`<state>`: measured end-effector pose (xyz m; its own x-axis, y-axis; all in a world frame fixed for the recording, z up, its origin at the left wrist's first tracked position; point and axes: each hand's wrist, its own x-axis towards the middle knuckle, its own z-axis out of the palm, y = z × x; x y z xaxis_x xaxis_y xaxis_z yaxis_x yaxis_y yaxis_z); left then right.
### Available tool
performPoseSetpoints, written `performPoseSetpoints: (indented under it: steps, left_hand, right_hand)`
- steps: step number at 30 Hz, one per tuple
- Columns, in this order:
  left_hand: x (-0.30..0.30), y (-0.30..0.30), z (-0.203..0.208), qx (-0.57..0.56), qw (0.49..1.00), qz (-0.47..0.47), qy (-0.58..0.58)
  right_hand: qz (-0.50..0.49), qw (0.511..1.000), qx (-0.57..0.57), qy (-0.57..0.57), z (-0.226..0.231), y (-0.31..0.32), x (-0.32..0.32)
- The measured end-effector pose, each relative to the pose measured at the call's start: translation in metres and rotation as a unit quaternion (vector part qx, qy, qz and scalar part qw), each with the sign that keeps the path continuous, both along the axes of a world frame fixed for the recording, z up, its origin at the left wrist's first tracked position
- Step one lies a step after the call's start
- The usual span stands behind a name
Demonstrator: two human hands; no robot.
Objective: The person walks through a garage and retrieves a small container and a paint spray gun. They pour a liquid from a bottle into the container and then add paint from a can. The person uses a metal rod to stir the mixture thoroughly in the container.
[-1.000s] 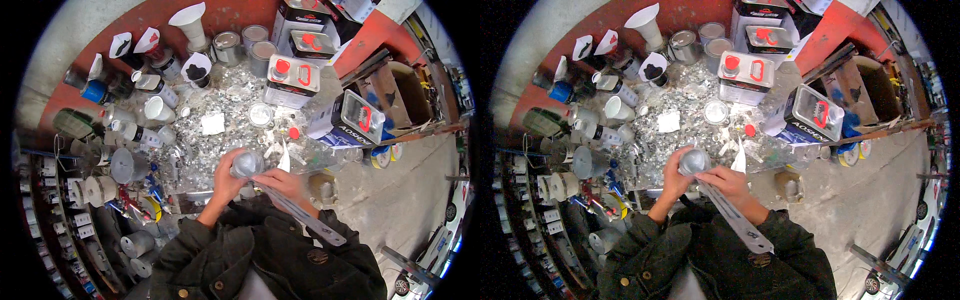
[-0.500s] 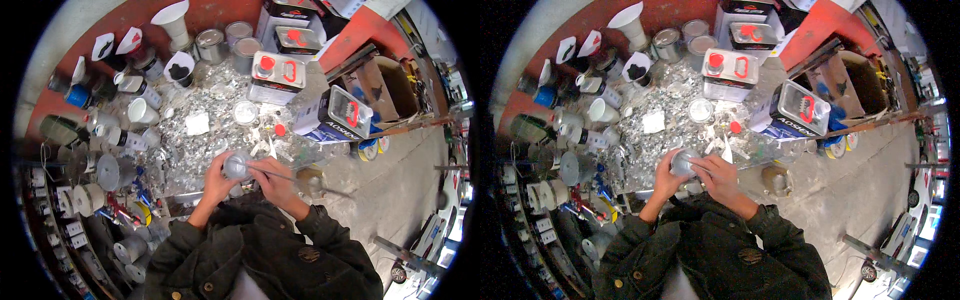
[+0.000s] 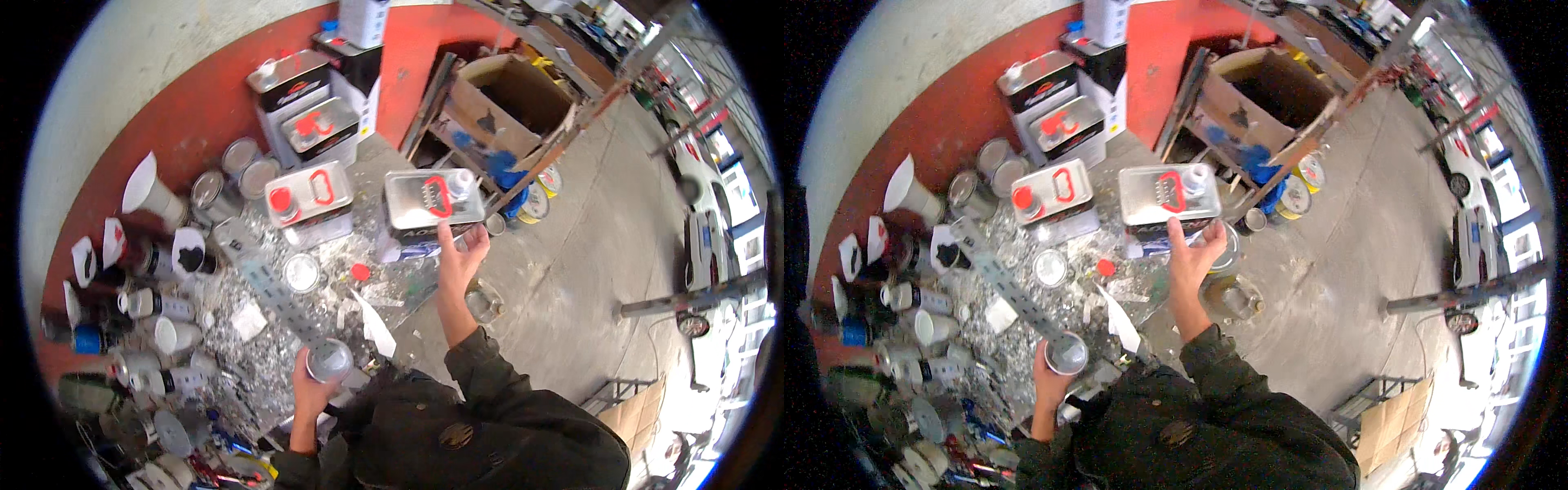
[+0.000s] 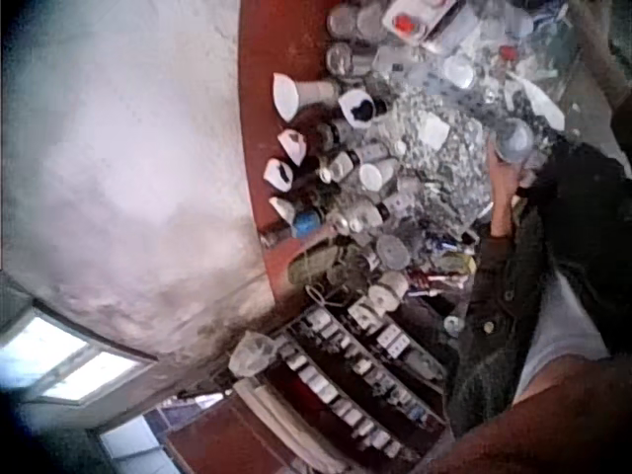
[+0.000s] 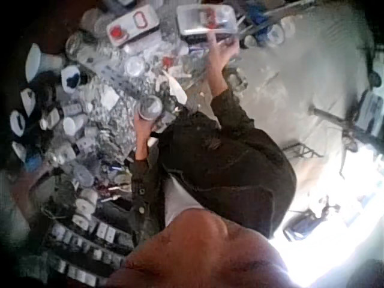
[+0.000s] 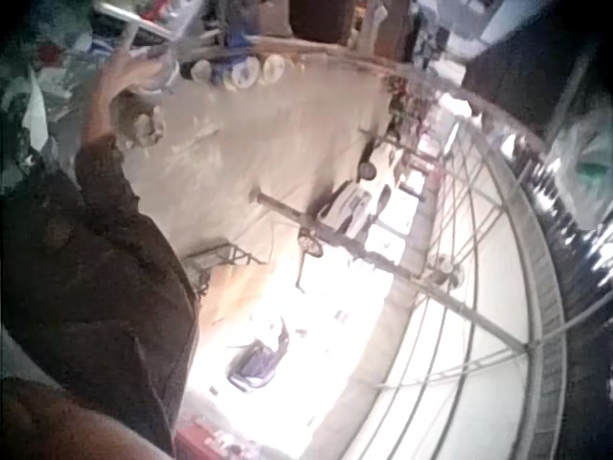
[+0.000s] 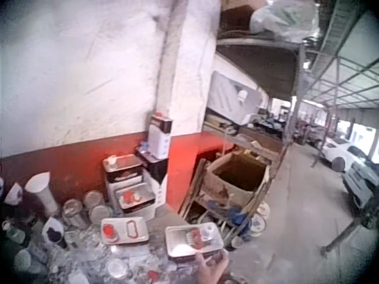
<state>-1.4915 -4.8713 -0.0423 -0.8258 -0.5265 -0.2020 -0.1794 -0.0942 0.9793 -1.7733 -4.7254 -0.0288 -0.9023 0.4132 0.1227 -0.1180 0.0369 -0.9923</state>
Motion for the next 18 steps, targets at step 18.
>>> performPoseSetpoints:
  steps: [18]
  left_hand:
    - [0.001, -0.008, 0.002, -0.054, 0.998, 0.033, -0.017]
  right_hand:
    - [0.491, 0.863, -0.093, -0.069, 0.011, 0.046, -0.16]
